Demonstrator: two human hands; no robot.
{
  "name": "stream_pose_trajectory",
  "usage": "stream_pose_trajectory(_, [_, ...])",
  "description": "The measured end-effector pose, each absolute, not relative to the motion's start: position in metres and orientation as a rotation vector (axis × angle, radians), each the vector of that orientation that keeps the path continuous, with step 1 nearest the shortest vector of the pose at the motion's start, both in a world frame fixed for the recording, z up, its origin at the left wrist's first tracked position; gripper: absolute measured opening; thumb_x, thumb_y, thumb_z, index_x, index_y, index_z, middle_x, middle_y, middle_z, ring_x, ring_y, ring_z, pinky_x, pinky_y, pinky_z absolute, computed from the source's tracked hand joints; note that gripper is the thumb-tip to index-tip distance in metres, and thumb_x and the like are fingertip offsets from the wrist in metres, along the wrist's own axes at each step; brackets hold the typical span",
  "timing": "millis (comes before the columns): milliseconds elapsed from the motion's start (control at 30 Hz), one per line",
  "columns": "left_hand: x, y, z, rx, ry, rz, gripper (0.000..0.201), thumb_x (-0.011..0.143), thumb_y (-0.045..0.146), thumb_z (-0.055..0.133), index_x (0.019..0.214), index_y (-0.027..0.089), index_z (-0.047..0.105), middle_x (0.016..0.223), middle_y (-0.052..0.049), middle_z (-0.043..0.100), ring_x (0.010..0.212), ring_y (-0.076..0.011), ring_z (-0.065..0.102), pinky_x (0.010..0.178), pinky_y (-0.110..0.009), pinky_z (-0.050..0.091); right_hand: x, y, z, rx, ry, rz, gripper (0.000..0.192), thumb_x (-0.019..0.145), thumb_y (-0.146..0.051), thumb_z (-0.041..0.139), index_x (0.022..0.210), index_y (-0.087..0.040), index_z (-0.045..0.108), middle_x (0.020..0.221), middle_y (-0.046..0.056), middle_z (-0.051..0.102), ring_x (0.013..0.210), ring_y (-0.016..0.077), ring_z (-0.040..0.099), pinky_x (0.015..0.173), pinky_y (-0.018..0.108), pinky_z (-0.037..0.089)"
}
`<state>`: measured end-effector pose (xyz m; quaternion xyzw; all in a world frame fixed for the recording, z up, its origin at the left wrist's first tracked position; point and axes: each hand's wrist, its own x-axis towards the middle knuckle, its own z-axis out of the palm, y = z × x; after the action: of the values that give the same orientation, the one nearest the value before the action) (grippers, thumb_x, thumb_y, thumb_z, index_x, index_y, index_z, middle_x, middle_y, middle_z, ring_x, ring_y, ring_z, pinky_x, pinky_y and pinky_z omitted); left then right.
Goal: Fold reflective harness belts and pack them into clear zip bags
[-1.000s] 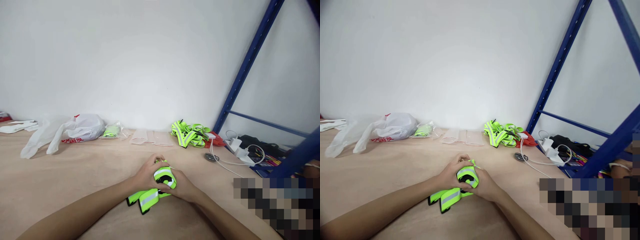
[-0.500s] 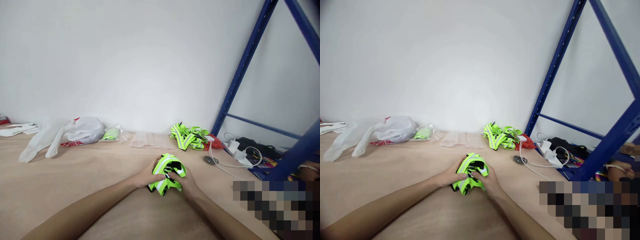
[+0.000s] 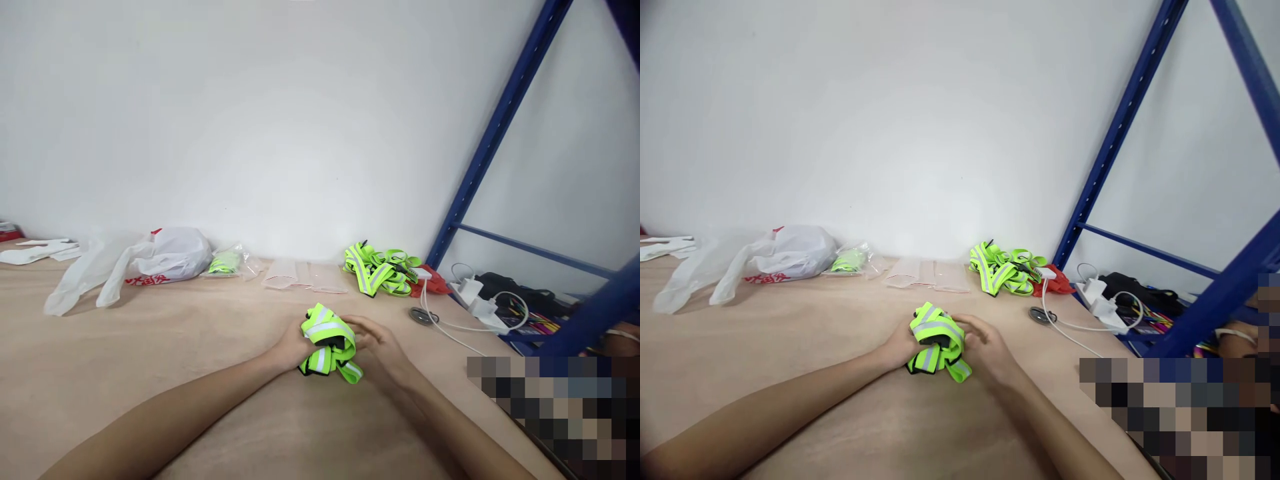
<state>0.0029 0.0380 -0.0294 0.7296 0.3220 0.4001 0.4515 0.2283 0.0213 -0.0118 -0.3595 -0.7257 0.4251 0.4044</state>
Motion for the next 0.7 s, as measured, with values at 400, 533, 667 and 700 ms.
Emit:
stream_pose_trajectory(400, [0.0, 0.018, -0.017, 2.147, 0.433, 1.187, 0.066, 0.08, 0.041, 0.075, 0.14, 0.025, 0.054, 0.139, -0.015, 0.051, 0.127, -0.0359, 0.052, 0.108, -0.049, 0.044, 0.196, 0.011, -0.026, -0.879, -1.655, 1.312, 0.083, 0.053, -0.037, 0.093, 0.127, -0.024, 0.057, 0.113, 0.007, 0.069, 0.096, 0.0262, 0.065, 0.085, 0.04, 0.055])
stream_pose_trajectory(533, [-0.014, 0.029, -0.01, 2.263, 0.402, 1.013, 0.091, 0.077, 0.037, 0.076, 0.154, 0.022, 0.029, 0.149, -0.019, 0.041, 0.139, -0.0369, 0.04, 0.115, -0.052, 0.035, 0.195, 0.008, -0.023, -0.877, -1.501, 1.404, 0.058, 0.059, -0.041, 0.089, 0.108, -0.023, 0.064, 0.095, 0.002, 0.072, 0.084, 0.0228, 0.066, 0.076, 0.035, 0.055])
stream_pose_trajectory(667, [-0.021, 0.029, -0.006, 2.231, 0.483, 0.773, 0.119, 0.068, 0.035, 0.081, 0.159, 0.02, 0.007, 0.156, -0.021, 0.032, 0.144, -0.0383, 0.035, 0.115, -0.052, 0.034, 0.198, 0.004, -0.017, -0.793, -1.442, 1.563, 0.053, 0.061, -0.04, 0.088, 0.108, -0.026, 0.066, 0.092, 0.001, 0.072, 0.086, 0.0259, 0.068, 0.074, 0.035, 0.055])
stream_pose_trajectory(700, [-0.02, 0.027, -0.006, 2.218, 0.48, 0.737, 0.124, 0.066, 0.036, 0.083, 0.159, 0.02, 0.004, 0.157, -0.022, 0.032, 0.144, -0.0384, 0.035, 0.115, -0.052, 0.035, 0.198, 0.002, -0.015, -0.778, -1.446, 1.608, 0.056, 0.06, -0.039, 0.089, 0.11, -0.026, 0.067, 0.092, 0.001, 0.072, 0.087, 0.0271, 0.069, 0.074, 0.036, 0.055])
